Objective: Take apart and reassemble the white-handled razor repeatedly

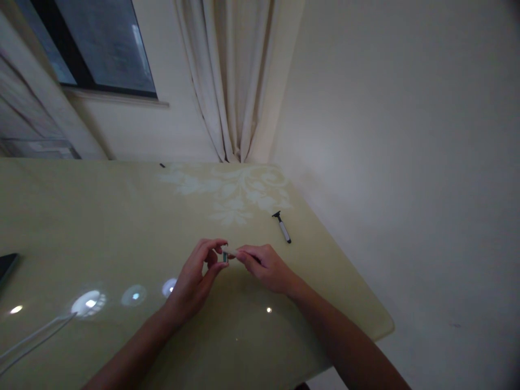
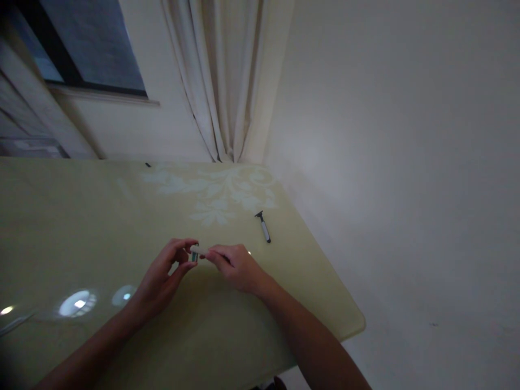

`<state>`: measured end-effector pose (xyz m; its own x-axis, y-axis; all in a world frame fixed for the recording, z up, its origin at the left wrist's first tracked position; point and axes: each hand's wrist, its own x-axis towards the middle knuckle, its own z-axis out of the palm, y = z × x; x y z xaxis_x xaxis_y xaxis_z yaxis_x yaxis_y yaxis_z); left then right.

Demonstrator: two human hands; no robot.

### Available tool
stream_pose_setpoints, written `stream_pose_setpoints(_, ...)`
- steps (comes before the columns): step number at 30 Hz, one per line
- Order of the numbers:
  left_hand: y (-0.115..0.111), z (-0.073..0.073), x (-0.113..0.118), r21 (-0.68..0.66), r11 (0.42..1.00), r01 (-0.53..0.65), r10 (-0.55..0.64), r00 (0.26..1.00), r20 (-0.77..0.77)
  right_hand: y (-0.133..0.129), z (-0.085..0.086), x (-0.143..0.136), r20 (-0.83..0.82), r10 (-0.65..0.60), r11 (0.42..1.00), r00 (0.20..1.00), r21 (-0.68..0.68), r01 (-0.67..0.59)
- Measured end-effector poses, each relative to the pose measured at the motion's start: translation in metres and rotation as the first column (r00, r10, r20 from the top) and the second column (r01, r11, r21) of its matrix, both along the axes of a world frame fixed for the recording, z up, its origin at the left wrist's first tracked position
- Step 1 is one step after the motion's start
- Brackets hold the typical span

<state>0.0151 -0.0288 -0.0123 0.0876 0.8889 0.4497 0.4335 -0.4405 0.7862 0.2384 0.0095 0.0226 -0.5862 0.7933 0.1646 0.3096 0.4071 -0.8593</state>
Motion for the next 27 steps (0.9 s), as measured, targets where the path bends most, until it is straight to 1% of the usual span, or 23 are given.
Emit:
stream_pose_setpoints(1, -0.0001, 0.0001, -0.0002, 0.006, 1.000, -0.001, 0.001, 1.000, 0.001, 0.0001, -0.0007, -0.0001, 0.004, -0.010, 1.000, 1.000, 0.006, 0.010)
stream_pose_setpoints(4, -0.0002, -0.0004, -0.0006, 0.013, 1.000, -0.003, 0.003, 1.000, 0.000, 0.0014, -0.0025, 0.0008, 0.005, -0.091, 0.995, 0.996, 0.036, 0.091)
stream_pose_setpoints(5, -0.0001, -0.0007, -0.0006, 0.011, 1.000, -0.001, 0.001, 1.000, -0.003, 0.0018, -0.0029, 0.0010, 0.001, -0.094, 0.995, 0.996, 0.036, 0.094)
stream_pose_setpoints(9, 0.0010, -0.0020, -0.0001, 0.014, 1.000, 0.004, -0.004, 1.000, 0.001, 0.0023, -0.0037, 0.0006, -0.012, -0.020, 0.999, 1.000, 0.028, 0.020)
stream_pose_setpoints(13, 0.0016, -0.0017, -0.0007, 0.000, 1.000, -0.013, 0.013, 1.000, 0.001, 0.0017, -0.0040, 0.0000, -0.006, -0.088, 0.995, 0.996, 0.043, 0.088)
stream_pose_setpoints(18, 0.0012, -0.0018, -0.0021, 0.004, 1.000, -0.004, 0.004, 1.000, -0.010, -0.0007, -0.0035, -0.0021, -0.036, 0.003, 1.000, 0.999, 0.004, -0.003)
stream_pose_setpoints(22, 0.0008, -0.0013, -0.0019, 0.013, 1.000, -0.017, 0.017, 1.000, -0.012, -0.0008, -0.0026, -0.0020, -0.025, -0.065, 0.998, 0.998, 0.023, 0.065)
stream_pose_setpoints(26, -0.0010, 0.0013, -0.0005, 0.037, 0.999, -0.016, 0.017, 1.000, -0.008, -0.0030, -0.0016, -0.0027, -0.042, 0.001, 1.000, 0.999, -0.008, -0.002)
stream_pose_setpoints(27, -0.0014, 0.0021, -0.0003, 0.044, 0.999, -0.021, 0.021, 1.000, -0.009, -0.0032, -0.0015, -0.0027, -0.036, -0.003, 1.000, 0.999, -0.011, 0.003)
